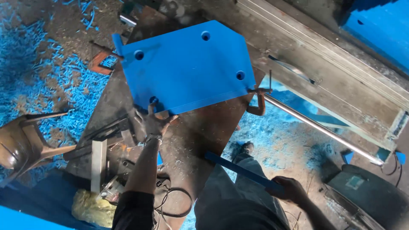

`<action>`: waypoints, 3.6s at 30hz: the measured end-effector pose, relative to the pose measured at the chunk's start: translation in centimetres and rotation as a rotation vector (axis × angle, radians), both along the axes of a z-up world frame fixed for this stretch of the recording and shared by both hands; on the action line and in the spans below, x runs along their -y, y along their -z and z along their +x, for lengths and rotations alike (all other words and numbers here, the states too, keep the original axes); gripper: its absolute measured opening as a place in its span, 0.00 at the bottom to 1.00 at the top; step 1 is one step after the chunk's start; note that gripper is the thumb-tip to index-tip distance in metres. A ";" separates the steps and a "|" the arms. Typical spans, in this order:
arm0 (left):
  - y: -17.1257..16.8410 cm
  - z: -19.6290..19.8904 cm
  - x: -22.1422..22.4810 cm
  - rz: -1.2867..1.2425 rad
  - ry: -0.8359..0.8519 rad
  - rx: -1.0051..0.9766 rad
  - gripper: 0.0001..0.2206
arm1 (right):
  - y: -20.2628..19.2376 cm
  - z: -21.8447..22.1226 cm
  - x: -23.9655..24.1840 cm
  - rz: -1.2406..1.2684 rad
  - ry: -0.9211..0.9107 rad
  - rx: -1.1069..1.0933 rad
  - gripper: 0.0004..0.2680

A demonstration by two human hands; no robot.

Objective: The recorder is moving, measuring, and stacking blue plastic panels on a production floor.

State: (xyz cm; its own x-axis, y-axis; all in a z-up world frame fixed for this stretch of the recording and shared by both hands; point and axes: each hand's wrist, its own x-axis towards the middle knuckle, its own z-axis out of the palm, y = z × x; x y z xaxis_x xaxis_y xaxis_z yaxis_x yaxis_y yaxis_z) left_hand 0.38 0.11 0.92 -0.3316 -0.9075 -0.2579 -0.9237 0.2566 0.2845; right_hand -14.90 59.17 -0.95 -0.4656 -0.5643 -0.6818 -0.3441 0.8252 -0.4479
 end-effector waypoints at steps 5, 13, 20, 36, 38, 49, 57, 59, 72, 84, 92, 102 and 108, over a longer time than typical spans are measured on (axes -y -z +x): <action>0.9 -0.1 -0.4 -0.096 0.092 -0.031 0.54 | 3.5 1.4 10.0 -0.436 -0.218 -0.298 0.23; -7.8 -1.3 -2.1 -0.051 0.046 -0.203 0.48 | 0.4 2.4 22.8 -0.588 -0.292 -0.636 0.19; -12.2 -2.2 -2.7 0.013 0.073 -0.332 0.41 | 0.0 -4.1 27.4 -0.678 -0.252 -0.924 0.14; -5.0 -1.3 -1.2 -0.097 0.120 -0.257 0.39 | 0.3 -12.9 36.8 -0.284 -0.277 -1.040 0.45; -4.0 -1.0 -0.7 -0.035 0.132 -0.294 0.39 | 0.9 -13.3 36.9 -0.291 -0.281 -1.034 0.46; -3.0 -1.4 0.3 0.031 0.076 -0.158 0.38 | 1.3 -13.8 36.9 -0.271 -0.310 -1.034 0.44; -1.8 -0.9 0.6 0.021 0.061 -0.146 0.38 | 0.3 -13.6 37.1 -0.175 -0.345 -1.043 0.45; -2.6 -1.8 0.9 0.023 0.053 -0.156 0.38 | 0.5 -14.3 37.5 -0.162 -0.344 -1.036 0.45; -4.8 -2.3 1.6 0.100 0.070 -0.174 0.40 | 0.8 -14.0 37.4 -0.189 -0.343 -1.001 0.45; -6.1 -2.6 3.1 0.204 0.050 -0.132 0.42 | 0.3 -14.3 38.1 -0.125 -0.395 -1.028 0.45; -8.6 -3.1 4.4 0.317 0.013 -0.288 0.39 | 0.0 -14.5 38.3 -0.143 -0.418 -1.075 0.46; -4.9 -2.9 5.0 0.185 0.029 -0.152 0.41 | -1.4 -14.2 39.3 -0.186 -0.400 -1.020 0.45; -6.6 -4.3 5.1 0.241 0.037 -0.141 0.39 | -1.4 -14.2 39.4 -0.175 -0.394 -0.973 0.45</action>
State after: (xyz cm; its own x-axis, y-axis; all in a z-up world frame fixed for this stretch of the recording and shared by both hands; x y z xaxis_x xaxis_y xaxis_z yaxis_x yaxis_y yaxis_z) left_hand -3.92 -5.03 7.50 -0.4110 -0.8123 -0.4138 -0.8618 0.1983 0.4668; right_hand -29.09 19.77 0.47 -0.5297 -0.8481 -0.0088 -0.8468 0.5283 0.0624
